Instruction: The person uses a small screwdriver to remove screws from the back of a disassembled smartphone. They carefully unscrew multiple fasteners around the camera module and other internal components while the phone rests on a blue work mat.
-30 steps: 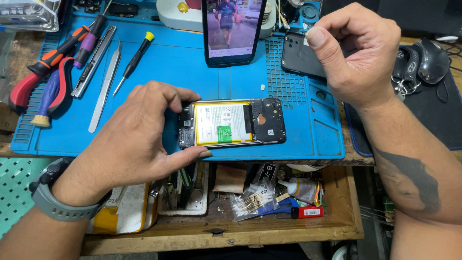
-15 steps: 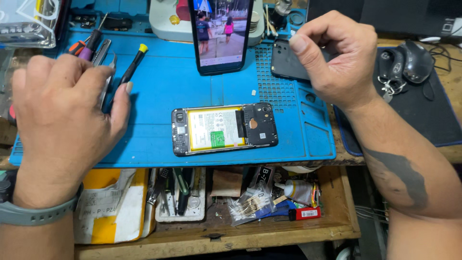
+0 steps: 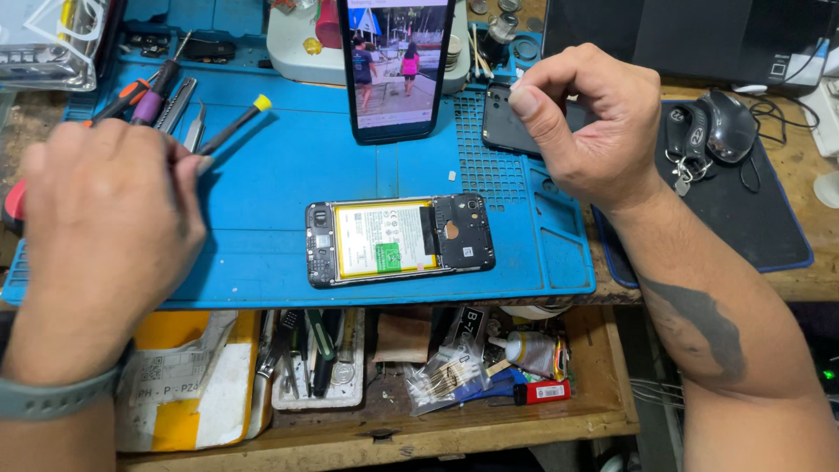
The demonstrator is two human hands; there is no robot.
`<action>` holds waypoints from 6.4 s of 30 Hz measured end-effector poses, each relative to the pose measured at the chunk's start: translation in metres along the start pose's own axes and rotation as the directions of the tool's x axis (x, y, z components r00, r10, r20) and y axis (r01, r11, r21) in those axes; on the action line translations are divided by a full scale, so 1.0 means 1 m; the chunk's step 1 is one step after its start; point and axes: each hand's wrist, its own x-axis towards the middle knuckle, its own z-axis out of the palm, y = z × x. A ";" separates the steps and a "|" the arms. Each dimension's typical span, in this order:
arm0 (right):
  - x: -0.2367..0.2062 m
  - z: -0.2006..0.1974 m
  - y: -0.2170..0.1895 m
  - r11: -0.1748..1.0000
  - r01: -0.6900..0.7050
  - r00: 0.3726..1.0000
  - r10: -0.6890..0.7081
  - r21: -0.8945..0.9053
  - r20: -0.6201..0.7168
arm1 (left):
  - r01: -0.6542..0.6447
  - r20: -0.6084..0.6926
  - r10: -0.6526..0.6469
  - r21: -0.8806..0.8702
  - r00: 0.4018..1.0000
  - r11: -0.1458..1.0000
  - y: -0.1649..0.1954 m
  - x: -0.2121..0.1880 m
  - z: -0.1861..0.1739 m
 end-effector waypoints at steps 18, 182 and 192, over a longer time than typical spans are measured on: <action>0.053 -0.013 -0.095 0.967 0.174 0.925 -0.225 0.183 0.307 | -0.341 -0.233 0.255 -0.737 0.938 0.584 0.087 0.048 -0.038; 0.013 0.014 -0.053 0.955 0.022 0.964 -0.099 0.297 0.248 | -0.290 -0.041 0.385 -0.730 0.922 0.618 0.113 0.075 0.008; 0.005 0.015 -0.048 0.943 -0.074 0.955 -0.027 0.324 0.297 | -0.271 -0.036 0.366 -0.741 0.930 0.614 0.111 0.076 0.006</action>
